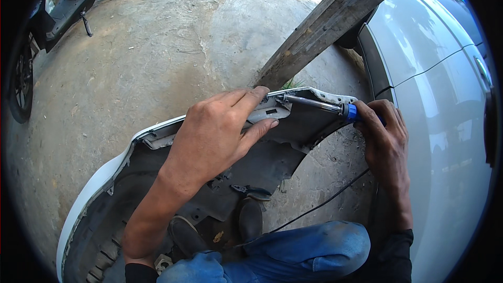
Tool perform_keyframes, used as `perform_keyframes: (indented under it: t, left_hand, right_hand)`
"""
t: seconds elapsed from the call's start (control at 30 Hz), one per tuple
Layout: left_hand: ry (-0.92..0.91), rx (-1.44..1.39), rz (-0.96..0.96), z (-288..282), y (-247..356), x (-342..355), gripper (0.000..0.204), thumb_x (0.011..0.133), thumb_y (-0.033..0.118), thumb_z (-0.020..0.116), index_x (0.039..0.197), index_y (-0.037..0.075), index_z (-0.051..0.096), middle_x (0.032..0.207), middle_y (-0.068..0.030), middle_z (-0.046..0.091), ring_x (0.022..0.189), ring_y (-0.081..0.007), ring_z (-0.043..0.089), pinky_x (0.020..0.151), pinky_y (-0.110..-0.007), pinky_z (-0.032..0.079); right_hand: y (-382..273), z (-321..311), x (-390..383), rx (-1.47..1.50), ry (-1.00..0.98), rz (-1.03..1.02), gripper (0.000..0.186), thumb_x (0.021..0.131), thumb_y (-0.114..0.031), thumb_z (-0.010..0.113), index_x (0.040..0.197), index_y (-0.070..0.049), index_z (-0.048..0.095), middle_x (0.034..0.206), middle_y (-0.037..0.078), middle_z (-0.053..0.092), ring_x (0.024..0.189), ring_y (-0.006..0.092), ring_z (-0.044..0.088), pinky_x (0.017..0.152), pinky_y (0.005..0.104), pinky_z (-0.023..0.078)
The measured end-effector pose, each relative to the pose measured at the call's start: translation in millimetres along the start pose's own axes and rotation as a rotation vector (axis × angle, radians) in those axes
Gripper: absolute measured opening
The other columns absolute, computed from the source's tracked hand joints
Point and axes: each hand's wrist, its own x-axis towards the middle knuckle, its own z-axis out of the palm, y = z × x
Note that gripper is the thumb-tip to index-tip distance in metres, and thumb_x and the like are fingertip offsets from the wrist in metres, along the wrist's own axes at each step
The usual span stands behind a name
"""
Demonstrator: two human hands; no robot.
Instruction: Soldering and repairing a plastic motorcycle bumper.
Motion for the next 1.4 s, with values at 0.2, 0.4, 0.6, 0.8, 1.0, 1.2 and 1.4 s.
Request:
perform_keyframes:
  t: [0.2,0.4,0.6,0.8,1.0,1.2,1.4]
  left_hand:
    - [0.02,0.007,0.016,1,-3,-1,0.05,0.091,0.031,0.082,0.127,-0.001,0.073,0.112,-0.0225,0.077,0.097,-0.0365,0.076,0.086,-0.044,0.06]
    - [0.0,-0.014,0.002,0,-2,2,0.049,0.091,0.03,0.082,0.127,-0.001,0.072,0.109,-0.0214,0.077,0.096,-0.0365,0.076,0.085,-0.044,0.06]
    - [-0.002,-0.007,0.007,1,-5,-1,0.049,0.091,0.03,0.082,0.128,0.0,0.072,0.107,-0.0216,0.076,0.095,-0.0366,0.076,0.084,-0.044,0.059]
    - [0.004,-0.005,0.008,1,-4,-2,0.049,0.091,0.031,0.082,0.128,0.0,0.072,0.107,-0.0219,0.076,0.094,-0.0367,0.075,0.084,-0.043,0.06]
    - [-0.008,-0.002,-0.004,0,-3,-2,0.049,0.091,0.032,0.082,0.127,-0.001,0.072,0.109,-0.0223,0.076,0.095,-0.037,0.075,0.085,-0.043,0.06]
    - [-0.008,0.006,0.013,0,0,-3,0.049,0.091,0.032,0.082,0.128,0.0,0.072,0.108,-0.0221,0.076,0.095,-0.037,0.075,0.085,-0.043,0.059]
    - [-0.026,-0.025,-0.033,-3,-1,-1,0.049,0.091,0.032,0.083,0.127,0.0,0.072,0.109,-0.0217,0.076,0.096,-0.037,0.075,0.086,-0.043,0.059]
  right_hand:
    - [-2,-4,4,-0.011,0.006,-0.022,0.038,0.089,-0.007,0.077,0.126,-0.017,0.072,0.104,0.009,0.063,0.095,0.0279,0.063,0.082,0.043,0.052]
    - [-4,-14,7,-0.058,0.017,-0.054,0.036,0.088,-0.008,0.078,0.124,-0.016,0.073,0.101,0.008,0.063,0.092,0.0273,0.063,0.081,0.0424,0.052]
    - [-9,-16,10,-0.082,0.036,-0.077,0.038,0.087,-0.007,0.079,0.124,-0.016,0.073,0.1,0.008,0.063,0.09,0.0262,0.064,0.078,0.0418,0.054]
    - [-4,-9,5,-0.029,0.073,-0.062,0.04,0.086,-0.007,0.081,0.124,-0.017,0.076,0.1,0.008,0.065,0.089,0.0256,0.065,0.074,0.0408,0.056]
    - [-1,-1,3,0.026,0.083,-0.015,0.041,0.085,-0.007,0.082,0.125,-0.017,0.077,0.101,0.008,0.066,0.089,0.0254,0.068,0.072,0.0405,0.059]
    - [6,0,10,0.087,0.113,-0.025,0.046,0.082,-0.005,0.083,0.126,-0.017,0.077,0.101,0.008,0.066,0.089,0.0254,0.068,0.076,0.0402,0.058]
    - [6,5,3,0.175,0.142,-0.005,0.05,0.08,0.001,0.083,0.127,-0.016,0.077,0.103,0.009,0.066,0.09,0.0253,0.068,0.077,0.0399,0.057]
